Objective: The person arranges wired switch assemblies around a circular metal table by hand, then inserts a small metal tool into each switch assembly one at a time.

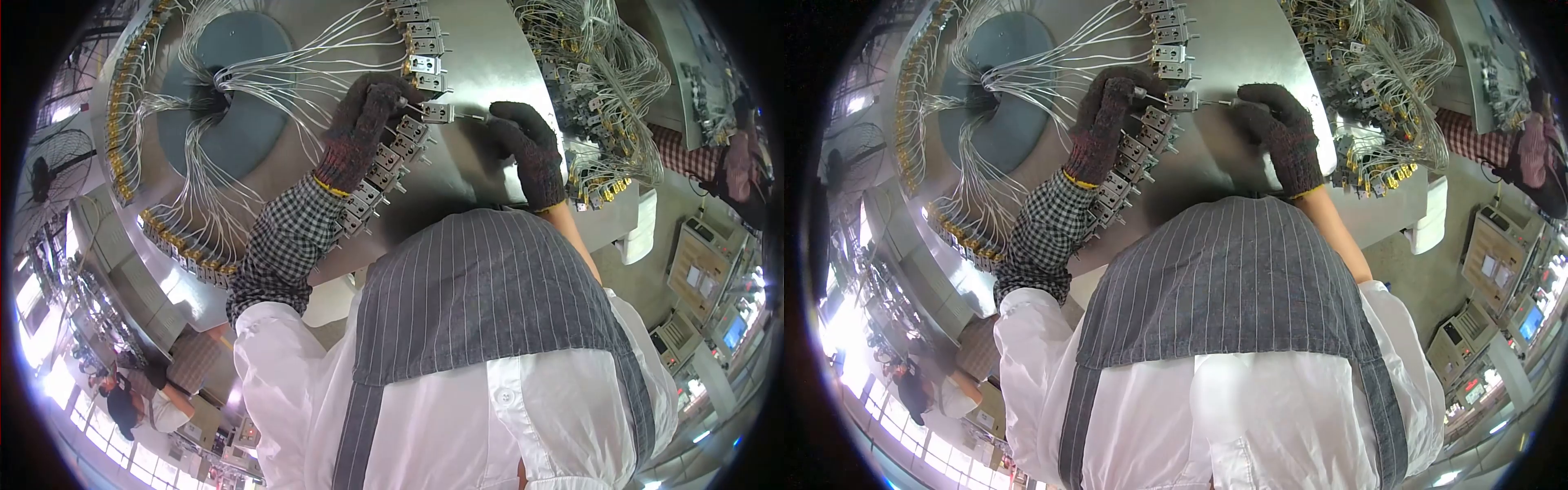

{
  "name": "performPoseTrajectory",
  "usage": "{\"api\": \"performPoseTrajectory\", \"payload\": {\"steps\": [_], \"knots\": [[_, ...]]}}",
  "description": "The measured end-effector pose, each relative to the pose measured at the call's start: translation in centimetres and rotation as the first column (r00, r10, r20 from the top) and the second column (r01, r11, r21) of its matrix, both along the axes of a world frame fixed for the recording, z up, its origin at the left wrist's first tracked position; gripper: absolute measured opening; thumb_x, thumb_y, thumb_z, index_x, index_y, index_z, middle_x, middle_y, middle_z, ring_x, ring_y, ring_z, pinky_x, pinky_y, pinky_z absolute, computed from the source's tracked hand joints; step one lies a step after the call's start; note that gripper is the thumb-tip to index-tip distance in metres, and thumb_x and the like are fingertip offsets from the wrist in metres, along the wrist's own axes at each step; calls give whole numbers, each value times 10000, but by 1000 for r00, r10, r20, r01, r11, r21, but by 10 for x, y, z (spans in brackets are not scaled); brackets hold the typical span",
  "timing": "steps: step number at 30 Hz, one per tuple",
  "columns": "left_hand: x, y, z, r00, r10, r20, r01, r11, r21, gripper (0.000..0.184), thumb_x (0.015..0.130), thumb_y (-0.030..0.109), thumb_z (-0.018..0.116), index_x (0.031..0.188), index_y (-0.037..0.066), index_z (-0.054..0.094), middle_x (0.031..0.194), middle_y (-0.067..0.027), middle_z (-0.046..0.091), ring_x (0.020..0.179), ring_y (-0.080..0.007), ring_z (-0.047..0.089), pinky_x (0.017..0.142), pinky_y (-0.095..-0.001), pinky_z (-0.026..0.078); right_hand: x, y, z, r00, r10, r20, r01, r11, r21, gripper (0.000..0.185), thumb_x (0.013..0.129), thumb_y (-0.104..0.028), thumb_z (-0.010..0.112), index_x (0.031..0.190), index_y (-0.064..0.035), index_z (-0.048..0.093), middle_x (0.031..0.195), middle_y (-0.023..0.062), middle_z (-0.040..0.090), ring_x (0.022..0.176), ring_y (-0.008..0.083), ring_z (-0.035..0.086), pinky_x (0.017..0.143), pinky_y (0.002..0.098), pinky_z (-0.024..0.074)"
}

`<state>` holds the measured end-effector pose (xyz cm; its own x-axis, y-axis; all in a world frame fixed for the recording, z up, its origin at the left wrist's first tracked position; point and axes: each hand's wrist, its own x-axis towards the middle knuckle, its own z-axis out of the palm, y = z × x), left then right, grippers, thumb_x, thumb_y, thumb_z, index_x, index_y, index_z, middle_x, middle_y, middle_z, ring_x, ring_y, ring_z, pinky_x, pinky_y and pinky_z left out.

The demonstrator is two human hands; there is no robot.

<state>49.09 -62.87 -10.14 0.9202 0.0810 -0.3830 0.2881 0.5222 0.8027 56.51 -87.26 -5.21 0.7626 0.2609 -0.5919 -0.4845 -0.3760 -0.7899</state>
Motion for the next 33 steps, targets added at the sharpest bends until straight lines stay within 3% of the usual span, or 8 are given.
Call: {"api": "performPoseTrajectory", "payload": {"steps": [4,6,10,19,28,30,32,33], "knots": [[-1,3,-6,991,-92,-97,86,994,-65,283,1033,310,504,1100,42,563,987,-107,676,880,-164,650,754,-321,570,1,0,-6,999,39,-1,-39,999,-23,292,896,-149,659,1159,-23,658,1016,68,695,908,135,648,781,276,528],[0,1,-12,995,-75,62,71,995,66,292,1031,315,511,1107,39,568,1012,-112,679,876,-166,651,763,-320,569,0,1,-6,998,49,43,-49,999,-3,290,896,-154,663,1155,-23,662,1009,64,696,901,132,649,775,275,528],[0,2,-7,993,-91,73,88,995,45,301,1033,317,510,1119,34,567,1031,-117,681,892,-169,651,774,-318,565,-2,3,3,999,38,-13,-39,998,-58,300,878,-185,675,1135,-30,675,970,48,692,854,110,627,740,258,501],[-1,-1,2,999,-42,-23,41,998,-55,283,1046,303,469,1153,52,545,1035,-128,690,745,-161,674,617,-295,585,0,9,3,997,41,-66,-45,998,-52,321,865,-204,667,1137,-35,674,938,26,679,821,90,599,703,230,464],[-1,-7,-7,981,-22,194,13,999,48,257,1047,297,470,1154,78,549,1043,-98,694,738,-124,652,599,-272,568,1,8,-1,1000,1,-20,-3,998,-66,284,856,-186,698,1078,-12,670,856,70,686,727,130,633,668,267,517],[-2,-5,2,990,-109,92,106,994,38,260,1044,297,485,1169,80,552,1058,-80,692,816,-124,647,703,-277,561,1,3,-9,998,18,53,-15,998,-54,284,854,-186,700,1075,-11,667,855,70,685,727,131,632,672,268,517],[-2,-3,-7,982,-133,132,119,987,106,265,1042,297,492,1177,77,552,1064,-72,690,869,-126,641,765,-284,546,6,1,-13,960,-80,-270,84,996,2,276,890,-186,623,1098,-10,664,949,83,693,866,142,644,777,264,515],[0,-1,-9,972,-160,174,130,976,174,271,1041,297,499,1186,75,553,1071,-64,689,921,-128,635,827,-291,530,5,2,-14,960,-79,-267,82,997,1,276,890,-186,623,1098,-10,664,949,83,693,866,142,644,777,264,515]]}}
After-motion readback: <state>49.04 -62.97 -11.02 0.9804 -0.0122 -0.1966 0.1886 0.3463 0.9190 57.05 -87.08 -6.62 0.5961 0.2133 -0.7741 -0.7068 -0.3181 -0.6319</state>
